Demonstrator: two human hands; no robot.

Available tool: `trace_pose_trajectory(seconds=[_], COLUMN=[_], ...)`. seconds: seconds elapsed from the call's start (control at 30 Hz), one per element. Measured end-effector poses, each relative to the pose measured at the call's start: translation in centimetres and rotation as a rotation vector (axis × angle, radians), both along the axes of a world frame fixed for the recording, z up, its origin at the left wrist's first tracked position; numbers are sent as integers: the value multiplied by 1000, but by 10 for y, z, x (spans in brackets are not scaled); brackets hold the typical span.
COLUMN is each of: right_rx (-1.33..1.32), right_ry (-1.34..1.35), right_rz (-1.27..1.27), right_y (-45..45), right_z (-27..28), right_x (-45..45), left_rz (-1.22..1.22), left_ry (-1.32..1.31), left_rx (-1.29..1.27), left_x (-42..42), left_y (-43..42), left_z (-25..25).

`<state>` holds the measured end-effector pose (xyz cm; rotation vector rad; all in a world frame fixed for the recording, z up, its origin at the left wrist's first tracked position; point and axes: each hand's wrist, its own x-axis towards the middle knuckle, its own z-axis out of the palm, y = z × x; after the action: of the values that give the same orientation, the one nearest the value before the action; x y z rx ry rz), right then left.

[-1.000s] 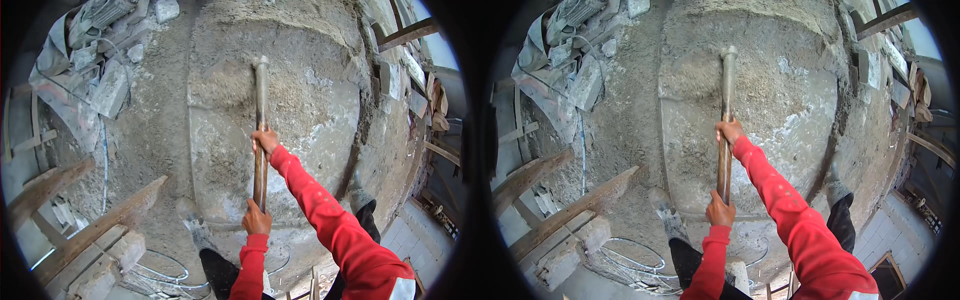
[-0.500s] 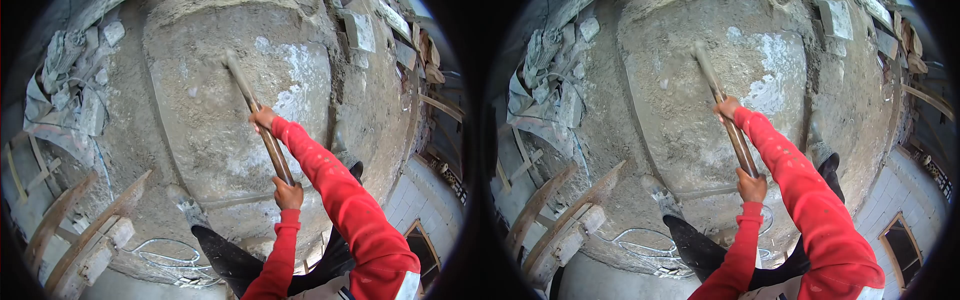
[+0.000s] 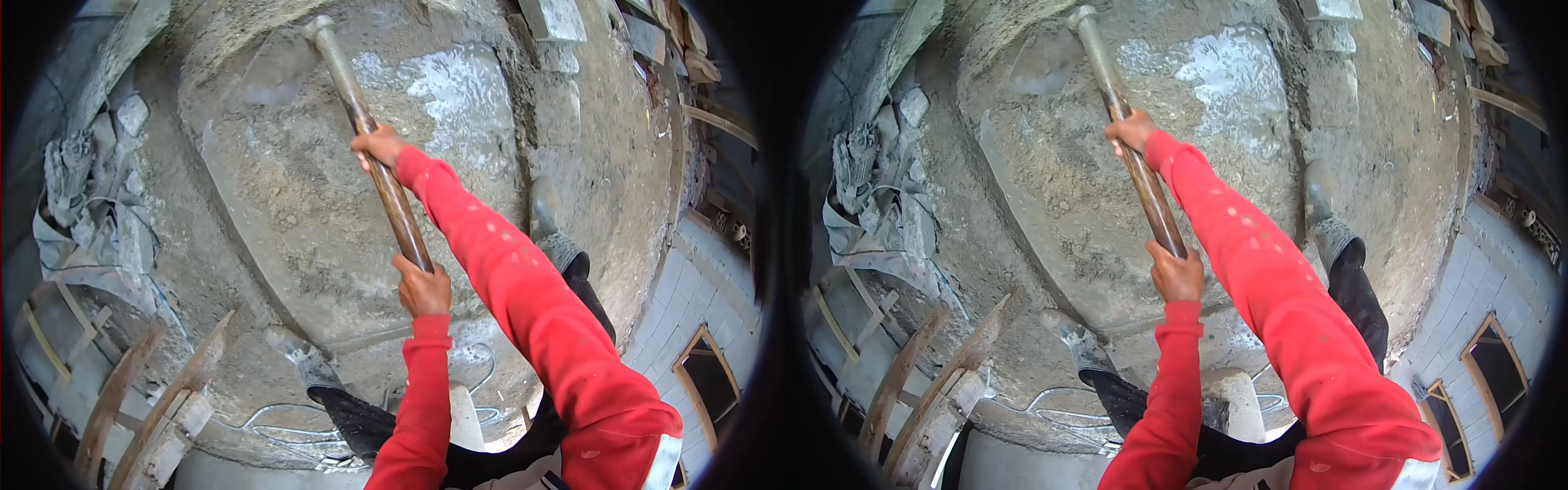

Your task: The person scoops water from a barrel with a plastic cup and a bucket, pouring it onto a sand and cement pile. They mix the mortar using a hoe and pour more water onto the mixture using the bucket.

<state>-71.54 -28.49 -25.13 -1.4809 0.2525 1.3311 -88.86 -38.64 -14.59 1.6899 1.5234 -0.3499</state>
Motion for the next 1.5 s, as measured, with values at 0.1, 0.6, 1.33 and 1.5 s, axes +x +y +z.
trace_pose_trajectory(seconds=[0.1,0.6,1.33,1.5], right_rx=[-86,121,87,-32], right_ry=[26,33,71,173], right_rz=[14,-375,-324,-332], right_y=[-35,-198,-230,-224], right_z=[-23,72,31,2], right_x=[-5,39,73,57], left_rz=[6,-313,-329,-335], left_ry=[-70,-69,-105,-39], left_rx=[-54,-7,-71,-74], left_x=[2,-6,24,24], left_y=[-29,-121,-155,-143], left_z=[-2,24,-20,2])
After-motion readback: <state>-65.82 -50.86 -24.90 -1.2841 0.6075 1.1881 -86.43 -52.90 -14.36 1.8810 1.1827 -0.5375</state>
